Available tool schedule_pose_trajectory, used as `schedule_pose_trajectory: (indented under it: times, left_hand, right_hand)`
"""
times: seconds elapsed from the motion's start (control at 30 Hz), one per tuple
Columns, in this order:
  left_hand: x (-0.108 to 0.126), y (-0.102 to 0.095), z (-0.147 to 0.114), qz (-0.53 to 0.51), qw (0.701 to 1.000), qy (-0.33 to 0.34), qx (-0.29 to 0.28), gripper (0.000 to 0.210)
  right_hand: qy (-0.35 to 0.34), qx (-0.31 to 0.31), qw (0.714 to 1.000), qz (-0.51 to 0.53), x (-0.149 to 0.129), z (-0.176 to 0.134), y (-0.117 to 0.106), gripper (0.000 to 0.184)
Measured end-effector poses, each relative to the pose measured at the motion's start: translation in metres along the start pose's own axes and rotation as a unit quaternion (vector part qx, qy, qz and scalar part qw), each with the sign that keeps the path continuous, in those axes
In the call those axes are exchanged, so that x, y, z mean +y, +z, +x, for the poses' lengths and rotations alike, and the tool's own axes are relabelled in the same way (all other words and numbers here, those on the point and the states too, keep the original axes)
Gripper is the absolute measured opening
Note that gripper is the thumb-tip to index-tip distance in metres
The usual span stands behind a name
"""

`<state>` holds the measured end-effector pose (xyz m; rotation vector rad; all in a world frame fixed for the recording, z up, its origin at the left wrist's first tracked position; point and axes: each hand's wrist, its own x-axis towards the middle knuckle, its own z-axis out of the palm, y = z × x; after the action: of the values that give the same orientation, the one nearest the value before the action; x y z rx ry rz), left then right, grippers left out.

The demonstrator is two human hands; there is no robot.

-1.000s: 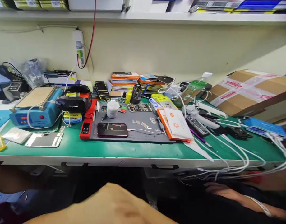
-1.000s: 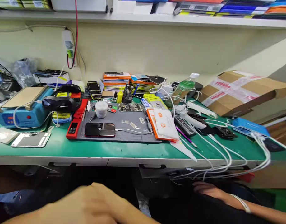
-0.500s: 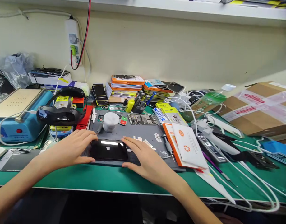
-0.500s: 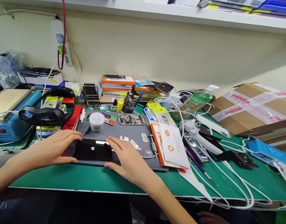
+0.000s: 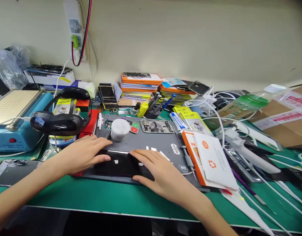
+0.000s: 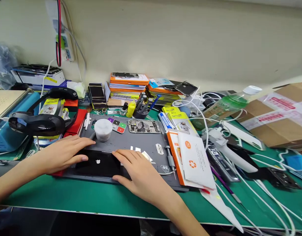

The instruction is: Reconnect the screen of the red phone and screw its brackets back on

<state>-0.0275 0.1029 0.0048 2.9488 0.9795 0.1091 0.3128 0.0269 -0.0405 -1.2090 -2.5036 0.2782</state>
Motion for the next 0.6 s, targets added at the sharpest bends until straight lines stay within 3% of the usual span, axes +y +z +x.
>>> schedule_pose_trajectory:
  times: [0.2,0.33,0.53,0.6]
  left_hand:
    - [0.014,0.008,0.002,0.082,0.994,-0.057,0.051,0.065]
    - [0.029,0.008,-0.008,0.064,0.995,-0.017,0.075,0.058]
    - [0.024,0.011,-0.023,0.024,0.997,0.007,0.071,0.09]
    - [0.02,0.014,-0.025,0.013,0.997,0.008,0.071,0.091]
  right_hand:
    - [-0.012,-0.018,1.0,-0.003,0.004,0.003,-0.005,0.061]
    - [-0.013,-0.021,1.0,-0.003,0.003,0.004,-0.007,0.063]
    - [-0.011,-0.009,1.0,0.004,-0.001,0.004,-0.007,0.061]
    - [-0.004,-0.014,1.0,0.009,-0.001,0.004,-0.009,0.061]
